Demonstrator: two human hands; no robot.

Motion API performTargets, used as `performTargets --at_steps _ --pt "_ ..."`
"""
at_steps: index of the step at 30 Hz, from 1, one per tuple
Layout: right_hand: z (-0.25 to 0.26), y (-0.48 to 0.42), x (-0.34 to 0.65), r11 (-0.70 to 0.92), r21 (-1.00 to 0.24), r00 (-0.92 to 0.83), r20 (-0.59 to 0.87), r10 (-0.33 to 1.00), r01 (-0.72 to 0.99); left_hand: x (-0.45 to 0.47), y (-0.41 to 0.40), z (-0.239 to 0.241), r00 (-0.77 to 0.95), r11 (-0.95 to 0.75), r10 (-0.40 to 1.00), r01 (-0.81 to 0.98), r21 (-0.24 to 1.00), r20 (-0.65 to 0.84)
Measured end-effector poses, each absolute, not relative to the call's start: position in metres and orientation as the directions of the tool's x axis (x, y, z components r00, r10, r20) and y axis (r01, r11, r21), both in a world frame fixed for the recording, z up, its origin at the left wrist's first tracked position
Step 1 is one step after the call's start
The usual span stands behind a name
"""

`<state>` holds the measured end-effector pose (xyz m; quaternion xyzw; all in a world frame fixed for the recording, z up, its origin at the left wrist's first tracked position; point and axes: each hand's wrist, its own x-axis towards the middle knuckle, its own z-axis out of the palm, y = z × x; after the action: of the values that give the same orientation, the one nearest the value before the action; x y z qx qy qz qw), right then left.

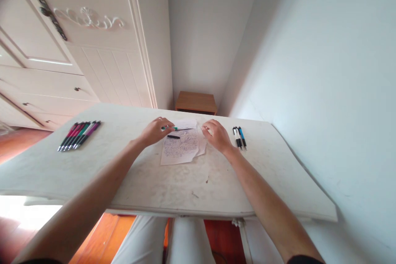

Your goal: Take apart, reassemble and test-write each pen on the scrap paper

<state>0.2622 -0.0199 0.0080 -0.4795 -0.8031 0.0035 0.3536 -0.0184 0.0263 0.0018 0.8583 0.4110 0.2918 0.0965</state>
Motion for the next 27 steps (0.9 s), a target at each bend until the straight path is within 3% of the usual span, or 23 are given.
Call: performTargets --at_steps 2,9,14,27 --pt "0.007 -0.019 0.254 0.587 -0.312 -0.352 0.564 0.747 0.747 -0.019 0.027 0.001 0.478 -0.632 0.768 0.670 0.389 0.426" --pt "0.005 -0.002 0.223 0.627 -0.024 -0.549 0.457 0.700 0.779 -0.015 0.023 -0.001 0.466 -0.618 0.781 0.674 0.406 0.416" --pt "0.004 0.013 0.209 0.586 0.057 -0.554 0.409 0.725 0.808 -0.006 0.016 -0.001 0.464 -0.633 0.767 0.656 0.411 0.442" --pt "-0.001 0.017 0.201 0.537 0.149 -0.552 0.353 0.756 0.831 0.046 -0.010 0.002 0.422 -0.493 0.840 0.855 0.158 0.341"
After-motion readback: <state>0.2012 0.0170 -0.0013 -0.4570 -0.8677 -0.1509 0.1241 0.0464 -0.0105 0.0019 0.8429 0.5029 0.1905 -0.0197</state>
